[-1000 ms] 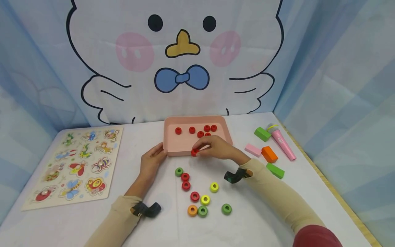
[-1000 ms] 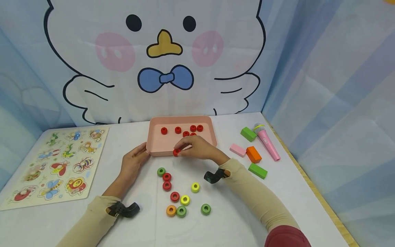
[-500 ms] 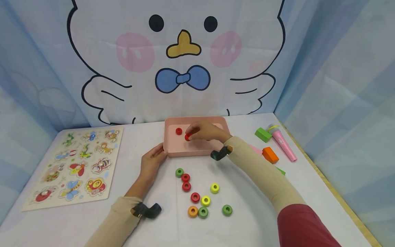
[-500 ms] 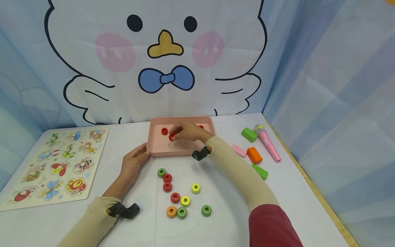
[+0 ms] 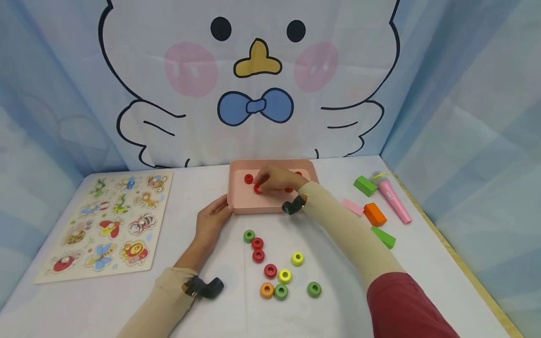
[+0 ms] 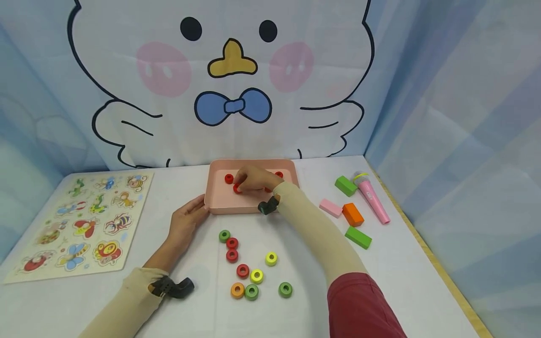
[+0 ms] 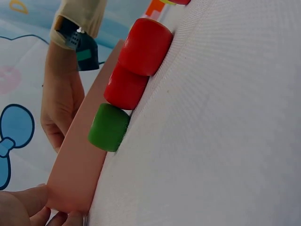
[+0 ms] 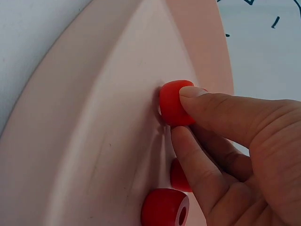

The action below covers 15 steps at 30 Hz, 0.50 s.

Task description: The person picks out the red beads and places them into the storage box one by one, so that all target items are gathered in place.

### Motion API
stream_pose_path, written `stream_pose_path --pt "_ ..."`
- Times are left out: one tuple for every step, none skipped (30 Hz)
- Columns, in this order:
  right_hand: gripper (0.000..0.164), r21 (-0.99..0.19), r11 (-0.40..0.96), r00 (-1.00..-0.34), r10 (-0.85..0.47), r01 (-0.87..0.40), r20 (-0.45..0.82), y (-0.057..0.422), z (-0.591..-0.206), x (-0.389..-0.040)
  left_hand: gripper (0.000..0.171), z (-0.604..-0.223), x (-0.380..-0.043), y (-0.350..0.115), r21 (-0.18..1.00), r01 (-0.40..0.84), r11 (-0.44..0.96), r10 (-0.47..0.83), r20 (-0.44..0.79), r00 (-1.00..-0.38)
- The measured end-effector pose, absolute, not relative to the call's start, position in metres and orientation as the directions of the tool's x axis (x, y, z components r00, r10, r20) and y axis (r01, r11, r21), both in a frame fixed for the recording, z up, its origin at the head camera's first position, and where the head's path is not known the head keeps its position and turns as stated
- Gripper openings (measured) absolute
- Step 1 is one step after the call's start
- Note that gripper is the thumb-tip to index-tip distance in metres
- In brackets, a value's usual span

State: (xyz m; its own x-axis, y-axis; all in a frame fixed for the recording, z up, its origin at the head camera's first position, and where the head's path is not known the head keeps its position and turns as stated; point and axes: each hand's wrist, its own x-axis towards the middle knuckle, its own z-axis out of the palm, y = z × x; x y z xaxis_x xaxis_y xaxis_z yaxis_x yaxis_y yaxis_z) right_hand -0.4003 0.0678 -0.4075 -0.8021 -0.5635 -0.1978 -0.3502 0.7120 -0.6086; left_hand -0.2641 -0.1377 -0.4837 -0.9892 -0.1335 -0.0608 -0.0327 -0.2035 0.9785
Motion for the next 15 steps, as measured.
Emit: stream_pose_path --pt "0.029 -0.610 0.713 -0.803 -0.561 -0.346 -0.200 0.0680 -0.4070 -0.3998 0.049 -0.4833 -0.2641 -0.1375 0.978 -0.031 -0.206 -0.135 -0.060 -0.989" --pt "0.029 -0.610 0.714 -0.804 -0.560 -0.345 -0.201 0.0682 -0.4065 -0.3995 0.049 -0.4827 -0.2638 -0.1374 0.979 -0.030 -0.203 -0.136 -0.059 -0.989" --pt "0.029 -0.612 0.712 -0.804 -0.560 -0.345 -0.200 0.0682 -0.4061 -0.3992 0.049 -0.4823 -0.2636 -0.1373 0.979 -0.030 -0.201 -0.136 -0.058 -0.989" --pt "0.029 -0.613 0.712 -0.803 -0.561 -0.343 -0.202 0.0682 -0.4058 -0.3989 0.050 -0.4821 -0.2636 -0.1373 0.979 -0.026 -0.200 -0.133 -0.054 -0.990" --pt "0.029 -0.615 0.709 -0.802 -0.563 -0.344 -0.201 0.0682 -0.4055 -0.3986 0.050 -0.4820 -0.2635 -0.1374 0.980 -0.026 -0.199 -0.134 -0.053 -0.990" --pt "0.029 -0.617 0.706 -0.799 -0.567 -0.347 -0.199 0.0682 -0.4055 -0.3985 0.050 -0.4820 -0.2634 -0.1373 0.980 -0.023 -0.198 -0.133 -0.050 -0.990" --pt "0.030 -0.618 0.704 -0.797 -0.570 -0.350 -0.198 0.0682 -0.4056 -0.3983 0.049 -0.4822 -0.2634 -0.1373 0.979 -0.024 -0.201 -0.135 -0.051 -0.989" --pt "0.030 -0.619 0.702 -0.796 -0.573 -0.352 -0.197 0.0681 -0.4061 -0.3987 0.049 -0.4825 -0.2634 -0.1374 0.980 -0.023 -0.198 -0.134 -0.050 -0.990" --pt "0.030 -0.620 0.701 -0.795 -0.573 -0.352 -0.197 0.0681 -0.4067 -0.3989 0.049 -0.4828 -0.2636 -0.1376 0.980 -0.022 -0.199 -0.132 -0.049 -0.990" --pt "0.030 -0.619 0.703 -0.796 -0.572 -0.351 -0.198 0.0681 -0.4071 -0.3990 0.049 -0.4832 -0.2638 -0.1377 0.980 -0.021 -0.197 -0.131 -0.048 -0.990" --pt "0.030 -0.618 0.703 -0.795 -0.573 -0.352 -0.198 0.0681 -0.4078 -0.3994 0.049 -0.4835 -0.2638 -0.1377 0.980 -0.023 -0.199 -0.133 -0.051 -0.990" --pt "0.030 -0.617 0.703 -0.795 -0.574 -0.353 -0.198 0.0682 -0.4087 -0.3998 0.049 -0.4836 -0.2639 -0.1378 0.980 -0.025 -0.195 -0.134 -0.052 -0.990" --pt "0.031 -0.618 0.702 -0.794 -0.575 -0.355 -0.198 0.0682 -0.4095 -0.4003 0.049 -0.4839 -0.2641 -0.1379 0.981 -0.027 -0.194 -0.134 -0.053 -0.990" --pt "0.031 -0.619 0.702 -0.794 -0.574 -0.352 -0.199 0.0683 -0.4103 -0.4007 0.049 -0.4841 -0.2642 -0.1381 0.981 -0.028 -0.190 -0.132 -0.053 -0.990" --pt "0.031 -0.619 0.702 -0.794 -0.574 -0.351 -0.200 0.0683 -0.4107 -0.4007 0.049 -0.4841 -0.2643 -0.1383 0.981 -0.028 -0.191 -0.133 -0.054 -0.990"
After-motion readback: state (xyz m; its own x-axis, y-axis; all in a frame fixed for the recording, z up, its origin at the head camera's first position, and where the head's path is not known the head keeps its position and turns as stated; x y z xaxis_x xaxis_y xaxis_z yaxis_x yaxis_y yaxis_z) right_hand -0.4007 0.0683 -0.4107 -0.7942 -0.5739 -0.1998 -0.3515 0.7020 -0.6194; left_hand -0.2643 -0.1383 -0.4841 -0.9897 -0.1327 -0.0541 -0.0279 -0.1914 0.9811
